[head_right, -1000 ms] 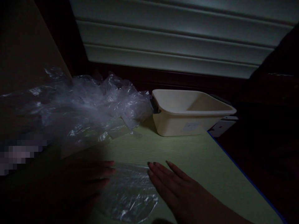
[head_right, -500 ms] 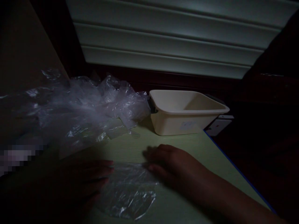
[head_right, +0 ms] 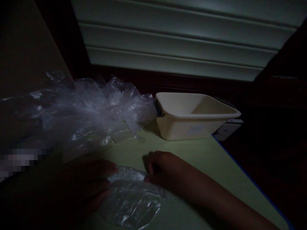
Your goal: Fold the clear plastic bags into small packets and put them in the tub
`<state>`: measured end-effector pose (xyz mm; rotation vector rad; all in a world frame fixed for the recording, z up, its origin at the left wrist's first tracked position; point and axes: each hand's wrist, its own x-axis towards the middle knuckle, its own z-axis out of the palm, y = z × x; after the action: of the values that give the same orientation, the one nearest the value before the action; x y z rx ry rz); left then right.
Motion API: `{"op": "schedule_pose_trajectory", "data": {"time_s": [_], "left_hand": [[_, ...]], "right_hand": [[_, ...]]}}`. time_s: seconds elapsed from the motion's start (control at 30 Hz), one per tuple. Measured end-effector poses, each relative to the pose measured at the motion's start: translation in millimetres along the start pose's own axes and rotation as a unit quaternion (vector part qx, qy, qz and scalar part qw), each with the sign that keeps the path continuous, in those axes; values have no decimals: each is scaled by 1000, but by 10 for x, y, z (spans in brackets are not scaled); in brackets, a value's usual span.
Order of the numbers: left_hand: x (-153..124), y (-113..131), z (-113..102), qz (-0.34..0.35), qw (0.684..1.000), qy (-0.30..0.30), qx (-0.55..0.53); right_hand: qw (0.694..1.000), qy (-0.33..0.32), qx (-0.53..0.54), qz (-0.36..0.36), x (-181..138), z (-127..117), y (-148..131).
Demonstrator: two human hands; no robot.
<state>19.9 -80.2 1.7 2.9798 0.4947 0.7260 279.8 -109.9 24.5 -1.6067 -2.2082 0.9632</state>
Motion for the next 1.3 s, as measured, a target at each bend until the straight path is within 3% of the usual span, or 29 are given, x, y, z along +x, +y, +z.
{"op": "schedule_pose_trajectory", "data": {"time_s": [0.2, 0.33, 0.4, 0.5, 0.57, 0.77, 1.03, 1.3], "left_hand": [[-45, -133, 151, -162, 984, 58, -35], [-24, -167, 175, -307, 943, 14, -126], [21, -165, 135, -340, 923, -33, -176], [102, -162, 47, -347, 907, -85, -222], [145, -167, 4, -353, 902, -89, -230], [159, -191, -11, -394, 879, -99, -250], [138, -209, -15, -380, 875, -103, -281], [128, -225, -32, -340, 899, -107, -254]], "right_hand": [[998, 66, 0, -20, -48, 18, -45], [993, 103, 16, -54, -81, 1, -15], [990, 122, 29, -61, -81, -5, -5], [985, 142, 74, -61, -57, -7, 7], [981, 141, 121, -53, -28, -2, 27], [963, 72, 259, -25, 65, 21, 148], [979, 65, 194, 11, 80, 17, 157], [980, 63, 189, 0, 73, 21, 188]]}}
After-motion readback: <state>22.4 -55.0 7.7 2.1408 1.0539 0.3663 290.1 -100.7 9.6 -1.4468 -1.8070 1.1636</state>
